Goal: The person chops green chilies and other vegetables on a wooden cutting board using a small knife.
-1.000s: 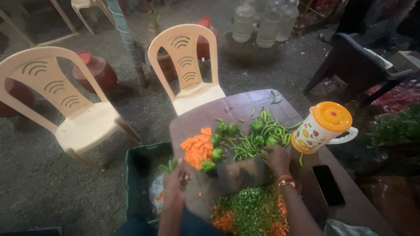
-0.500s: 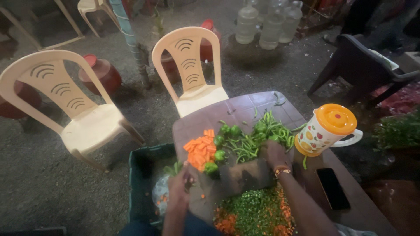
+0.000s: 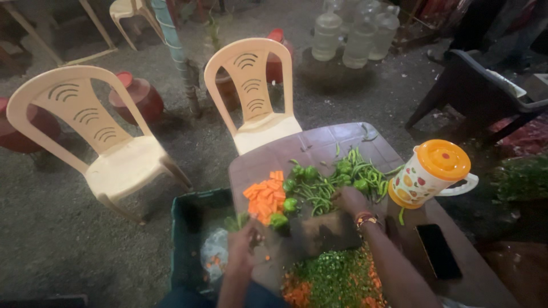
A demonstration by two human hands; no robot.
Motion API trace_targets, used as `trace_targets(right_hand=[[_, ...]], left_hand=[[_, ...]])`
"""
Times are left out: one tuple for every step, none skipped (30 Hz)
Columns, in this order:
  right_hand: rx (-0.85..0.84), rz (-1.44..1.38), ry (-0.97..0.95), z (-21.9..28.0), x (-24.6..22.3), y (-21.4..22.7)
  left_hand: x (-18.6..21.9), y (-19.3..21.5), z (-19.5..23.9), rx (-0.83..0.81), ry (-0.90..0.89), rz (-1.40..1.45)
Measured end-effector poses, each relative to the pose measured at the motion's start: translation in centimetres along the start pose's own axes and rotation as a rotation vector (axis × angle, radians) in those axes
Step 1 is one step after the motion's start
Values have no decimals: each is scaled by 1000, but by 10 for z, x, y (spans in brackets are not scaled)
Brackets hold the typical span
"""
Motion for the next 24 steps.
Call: trace_targets(right_hand=[[0, 3, 60, -2, -1, -2], [-13, 11, 70, -4, 2, -5], [-25, 19, 80, -5, 2, -6], [-38, 26, 90, -6, 1, -7], [-53, -10, 44, -5, 3, -6], [-70, -48, 0, -4, 4, -6], [-87, -86, -44, 0, 3, -5], [-36, -107, -61, 3, -2, 4], [14, -129, -78, 8, -8, 13], [62, -150, -96, 15, -14, 23], [99, -154, -123, 19, -20, 33], [135, -157, -153, 26, -24, 42], [170, -160, -184, 32, -28, 49], [243, -212, -181, 37, -33, 56], [316, -264, -179, 42, -37, 59], [393, -319, -171, 41, -38, 63], [449, -395, -65, 35, -48, 64], [499, -468, 42, 31, -59, 62], [549, -540, 151, 29, -67, 64], [493, -670, 272, 31, -79, 59], [433, -798, 392, 34, -98, 52], [369, -878, 312, 34, -107, 37], [303, -956, 232, 40, -118, 20], [237, -1033, 153, 42, -129, 7]], left_hand=[[1, -2, 0, 15, 5, -5], [1, -4, -1, 27, 10, -11], [1, -6, -2, 15, -1, -30], [0, -8, -3, 5, -13, -50], [-2, -9, -6, -6, -25, -70], [-7, -10, -9, -24, -11, -65], [-12, -13, -13, -42, 3, -60], [-16, -14, -17, -58, 17, -56], [-21, -15, -20, -77, 31, -52], [-27, -16, -22, -96, 47, -46], [-33, -17, -24, -115, 63, -41], [-40, -21, -27, -169, 91, -39], [-46, -26, -30, -224, 118, -37], [-52, -31, -32, -280, 144, -36], [-56, -32, -33, -285, 149, -15], [-59, -34, -33, -289, 148, 5], [-61, -37, -34, -294, 147, 26], [-64, -44, -34, -342, 148, 65], [-66, -52, -35, -391, 149, 104], [-68, -58, -35, -440, 151, 144], [-68, -61, -35, -453, 128, 116], [-68, -62, -35, -466, 108, 84], [-69, -64, -34, -479, 88, 51], [-69, -65, -35, -466, 89, 70]])
Point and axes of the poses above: each hand's wrist, its own z-axis away from the middle knuckle, its own y-axis out of the back of the hand, x = y × z, the point moved 9 cm from there along -z, towards the middle knuckle, and after that the axes turned 13 degrees about y, right-handed, at the moved point
